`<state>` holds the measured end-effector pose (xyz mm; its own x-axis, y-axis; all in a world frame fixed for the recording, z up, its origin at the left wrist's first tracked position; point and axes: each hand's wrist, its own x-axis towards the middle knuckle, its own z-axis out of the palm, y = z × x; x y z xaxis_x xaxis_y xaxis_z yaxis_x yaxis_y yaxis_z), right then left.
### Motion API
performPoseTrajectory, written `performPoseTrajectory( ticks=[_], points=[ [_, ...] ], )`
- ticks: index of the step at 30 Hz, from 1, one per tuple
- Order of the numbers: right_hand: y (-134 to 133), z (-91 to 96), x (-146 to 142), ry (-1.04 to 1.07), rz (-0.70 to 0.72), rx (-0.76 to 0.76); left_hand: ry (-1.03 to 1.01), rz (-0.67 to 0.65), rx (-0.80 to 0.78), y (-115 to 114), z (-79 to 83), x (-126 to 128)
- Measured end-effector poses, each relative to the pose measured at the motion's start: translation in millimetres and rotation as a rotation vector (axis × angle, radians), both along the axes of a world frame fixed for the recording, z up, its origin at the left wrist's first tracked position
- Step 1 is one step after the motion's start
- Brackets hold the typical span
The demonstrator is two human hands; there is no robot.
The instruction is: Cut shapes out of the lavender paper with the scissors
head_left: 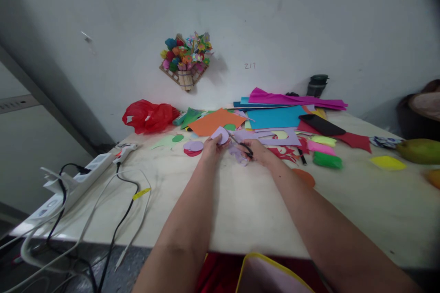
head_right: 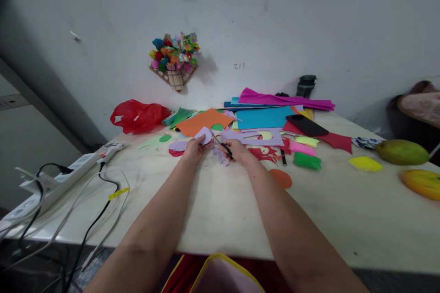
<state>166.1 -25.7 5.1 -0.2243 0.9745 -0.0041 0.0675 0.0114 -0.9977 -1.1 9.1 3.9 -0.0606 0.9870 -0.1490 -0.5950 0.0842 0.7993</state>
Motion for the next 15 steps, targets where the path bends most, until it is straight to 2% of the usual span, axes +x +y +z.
performPoseTrajectory(
  ticks=[4, 15],
  points=[
    [-0.9, 0.3, -1.2, 0.011, 0.013, 0.004, -0.016, 0.022, 0.015, -0.1, 0.2, 1.0],
    [-4.2, 6.3, -2.1, -0.009, -0.053, -0.065, 0.034, -0.049, 0.003, 3.2, -4.2, -0.8]
  ],
)
